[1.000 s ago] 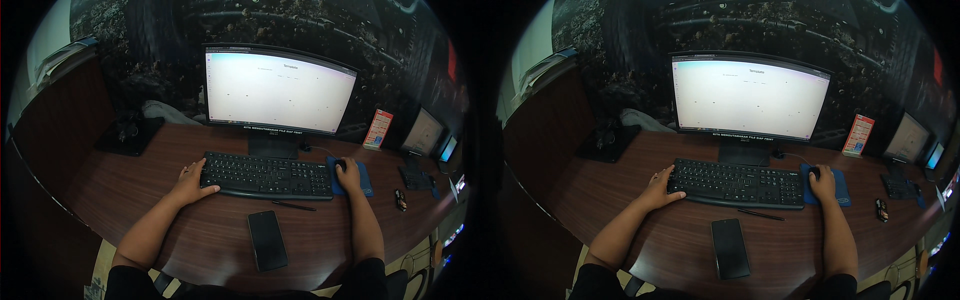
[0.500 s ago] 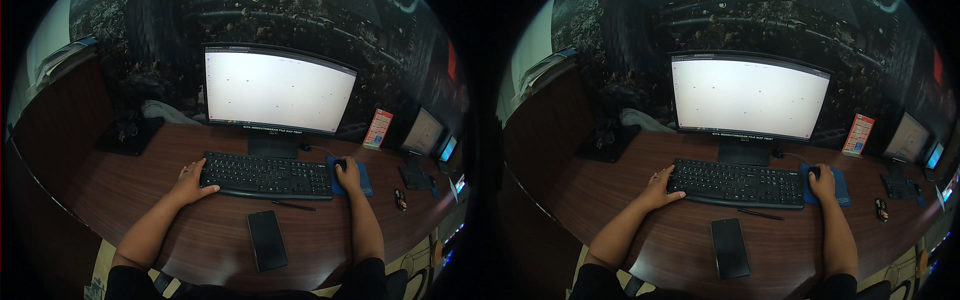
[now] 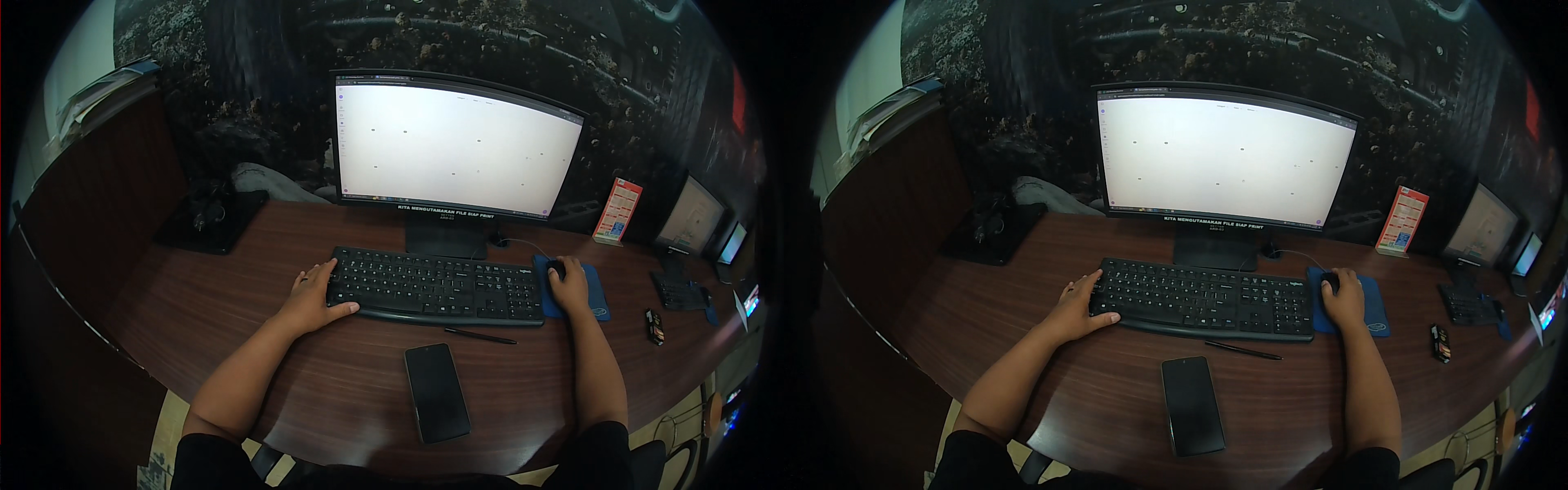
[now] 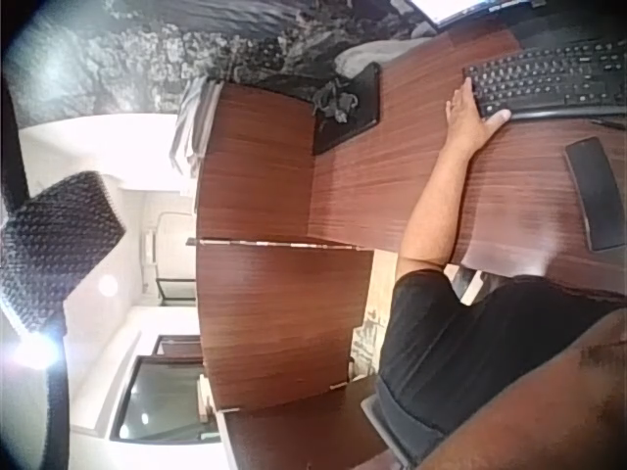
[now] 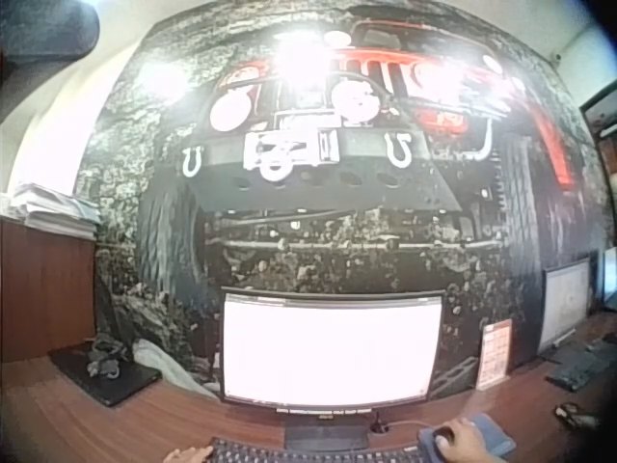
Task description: The person is using a computer to design a poster for a charity event for orphans.
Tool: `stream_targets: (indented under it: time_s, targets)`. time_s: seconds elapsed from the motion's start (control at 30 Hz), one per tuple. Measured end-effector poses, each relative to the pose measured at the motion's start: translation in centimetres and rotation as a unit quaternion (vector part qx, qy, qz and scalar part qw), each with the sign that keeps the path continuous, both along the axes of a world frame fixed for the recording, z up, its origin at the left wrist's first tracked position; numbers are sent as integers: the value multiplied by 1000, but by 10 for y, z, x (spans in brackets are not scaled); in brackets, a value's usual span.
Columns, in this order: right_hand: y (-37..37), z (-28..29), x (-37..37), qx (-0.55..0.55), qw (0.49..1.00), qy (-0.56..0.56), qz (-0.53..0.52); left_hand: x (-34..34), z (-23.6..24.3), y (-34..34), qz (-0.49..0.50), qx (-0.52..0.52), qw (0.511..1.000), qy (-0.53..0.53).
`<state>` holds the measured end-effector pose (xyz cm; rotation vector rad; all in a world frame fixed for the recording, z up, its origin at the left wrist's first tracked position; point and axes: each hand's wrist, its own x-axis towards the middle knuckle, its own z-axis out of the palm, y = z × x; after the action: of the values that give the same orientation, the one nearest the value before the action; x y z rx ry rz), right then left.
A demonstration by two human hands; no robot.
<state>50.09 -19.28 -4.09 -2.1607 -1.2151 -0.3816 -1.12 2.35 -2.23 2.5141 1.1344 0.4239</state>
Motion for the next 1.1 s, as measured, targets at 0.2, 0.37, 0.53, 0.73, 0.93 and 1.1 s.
stream_targets:
  time_s: [0.2, 0.37, 0.53, 0.73, 0.93, 1.1]
  targets:
    - [1, 1, -2, 9, 1000, -9, 0, 0, 1, -1, 2, 3, 1000, -9]
    - [-1, -2, 4, 1, 1000, -12, 11, 2, 3, -3, 0, 1, 1000, -11]
    - [1, 2, -6, 25, 1000, 9, -9, 1, 4, -4, 5, -6, 1000, -8]
    - [1, -3, 3, 24, 1000, -3, 5, 1, 2, -2, 2, -3, 1000, 7]
    - [2, -1, -1, 35, 999, 9, 1, 1, 2, -2, 7, -5, 1000, -8]
    - [1, -2, 0, 37, 999, -12, 8, 1, 2, -2, 4, -3, 1000, -12]
